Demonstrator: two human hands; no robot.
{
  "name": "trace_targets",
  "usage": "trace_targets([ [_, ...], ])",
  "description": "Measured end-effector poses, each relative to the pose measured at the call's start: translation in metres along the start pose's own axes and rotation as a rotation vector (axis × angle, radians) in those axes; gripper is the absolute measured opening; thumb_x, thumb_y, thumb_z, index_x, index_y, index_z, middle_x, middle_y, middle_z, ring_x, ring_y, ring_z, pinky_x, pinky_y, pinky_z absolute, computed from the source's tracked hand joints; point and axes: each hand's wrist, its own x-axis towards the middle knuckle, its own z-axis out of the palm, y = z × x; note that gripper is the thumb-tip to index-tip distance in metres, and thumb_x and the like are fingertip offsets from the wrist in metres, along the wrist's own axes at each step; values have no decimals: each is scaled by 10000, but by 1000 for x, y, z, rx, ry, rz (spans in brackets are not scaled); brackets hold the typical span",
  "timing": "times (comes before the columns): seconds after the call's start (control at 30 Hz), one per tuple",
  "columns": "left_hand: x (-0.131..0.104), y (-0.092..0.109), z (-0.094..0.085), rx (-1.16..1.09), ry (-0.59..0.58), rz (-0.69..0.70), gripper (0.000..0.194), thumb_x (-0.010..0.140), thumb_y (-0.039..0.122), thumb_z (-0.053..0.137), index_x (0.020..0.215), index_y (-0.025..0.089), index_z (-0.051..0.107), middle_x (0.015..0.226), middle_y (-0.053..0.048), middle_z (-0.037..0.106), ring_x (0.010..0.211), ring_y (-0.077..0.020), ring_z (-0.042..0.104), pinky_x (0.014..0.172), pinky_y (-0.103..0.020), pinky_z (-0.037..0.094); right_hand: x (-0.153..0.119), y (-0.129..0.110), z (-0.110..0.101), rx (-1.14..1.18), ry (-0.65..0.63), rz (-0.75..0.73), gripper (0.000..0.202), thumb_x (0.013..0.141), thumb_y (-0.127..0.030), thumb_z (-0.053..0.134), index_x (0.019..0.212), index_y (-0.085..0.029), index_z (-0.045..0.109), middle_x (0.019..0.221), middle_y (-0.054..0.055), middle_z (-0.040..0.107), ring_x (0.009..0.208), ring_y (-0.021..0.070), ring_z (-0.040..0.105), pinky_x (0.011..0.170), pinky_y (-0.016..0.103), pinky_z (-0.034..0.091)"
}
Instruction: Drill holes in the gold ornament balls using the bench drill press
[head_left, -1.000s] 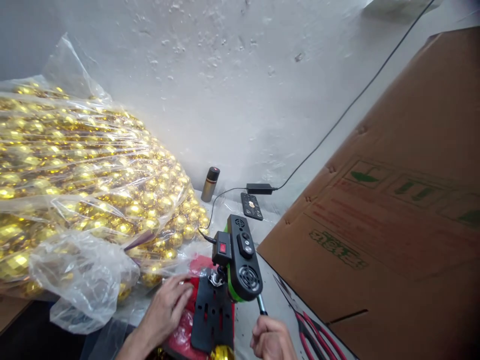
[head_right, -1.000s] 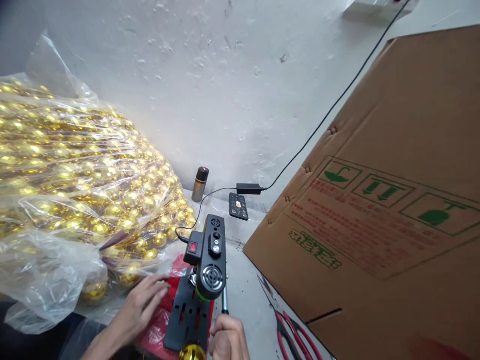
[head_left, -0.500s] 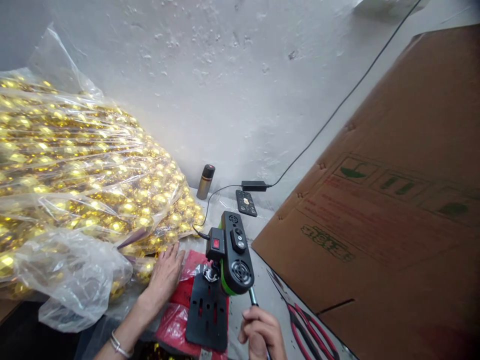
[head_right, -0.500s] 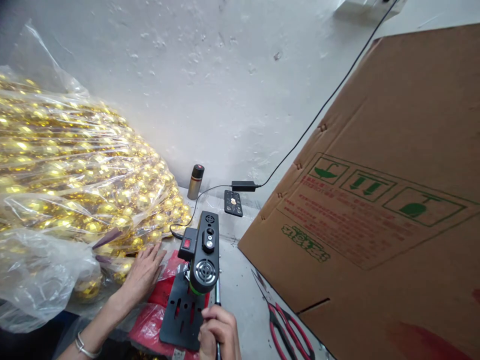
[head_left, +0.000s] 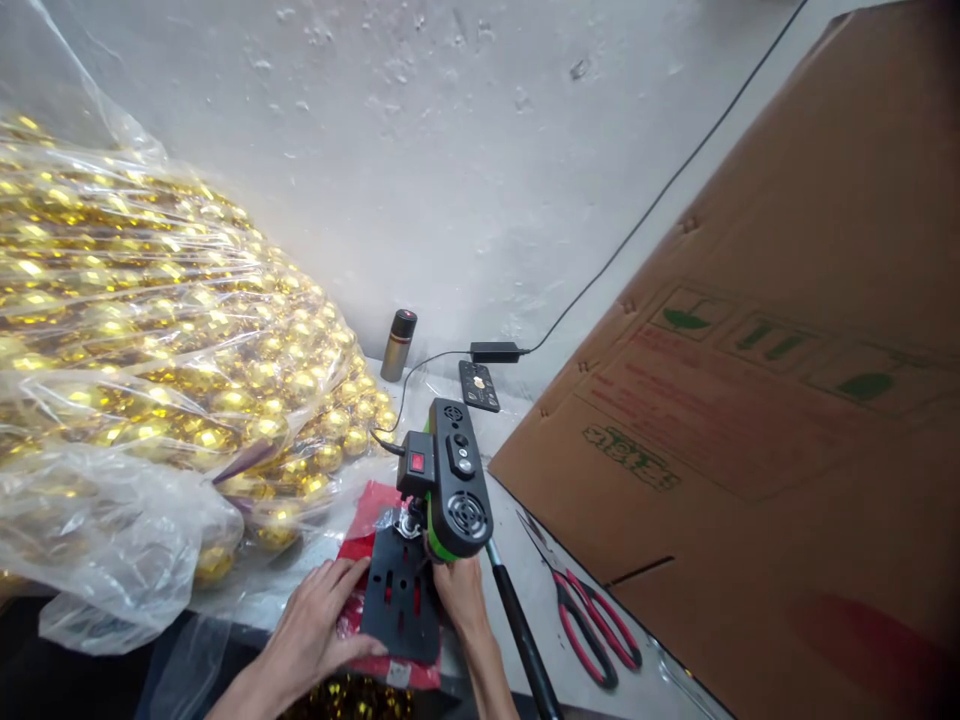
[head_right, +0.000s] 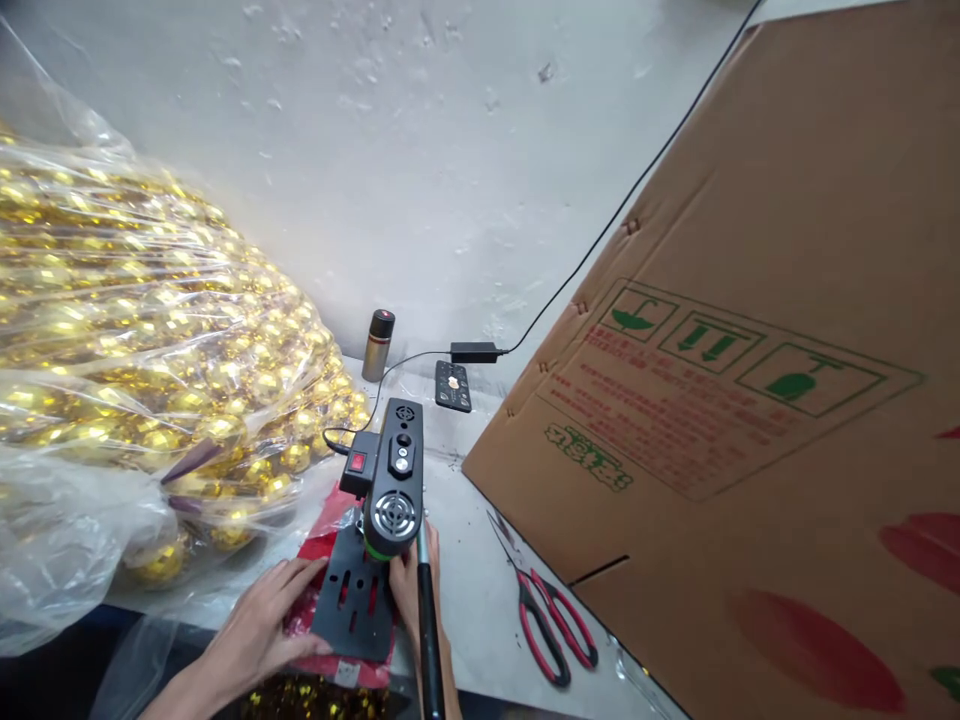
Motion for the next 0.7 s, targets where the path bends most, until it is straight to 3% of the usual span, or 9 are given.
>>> trace_targets([
  [0.13, 6, -6, -2, -44, -273, -110, 1020, 670, 653, 965, 1547, 290, 590, 1261, -151, 770, 1052, -363, 754, 914, -479, 626, 8, 4, 11, 30, -94, 5, 422, 895, -584, 654, 1030, -217, 813, 995, 103, 815, 1026, 279, 747, 953, 387, 602],
  [0.27, 5, -9, -4, -69, -407, -145, 1185, 595, 664, 988, 1617, 309, 505, 1367, -165, 723, 1143, -396, 708, 1008, -527, 566, 8, 7, 9, 34, -138, 34, 414, 905, -575, 647, 994, -206, 812, 954, 104, 805, 955, 277, 739, 942, 403, 601],
  [0.43, -8, -16, 10, -48, -341, -197, 1129, 641, 578, 997, 1623, 330, 496, 1347, -145, 729, 1144, -380, 694, 996, -484, 553, 6, 9, 8, 13, -167, 65, 323, 872, -528, 671, 822, -234, 796, 890, 86, 796, 884, 271, 714, 928, 415, 604],
  [0.57, -7, -20, 20, -28, -315, -209, 1093, 679, 578, 970, 1630, 337, 490, 1395, -152, 721, 1163, -391, 691, 983, -490, 569, 13, 12, 14, 6, -159, 92, 317, 876, -519, 684, 918, -228, 799, 948, 78, 799, 887, 249, 714, 913, 383, 603],
  [0.7, 10, -19, 15, -28, -324, -234, 1058, 692, 583, 961, 1612, 291, 527, 1407, -171, 728, 1212, -410, 694, 1021, -521, 579, 26, 16, 21, 15, -134, 85, 343, 899, -514, 692, 974, -197, 801, 922, 76, 797, 936, 242, 717, 935, 355, 587],
])
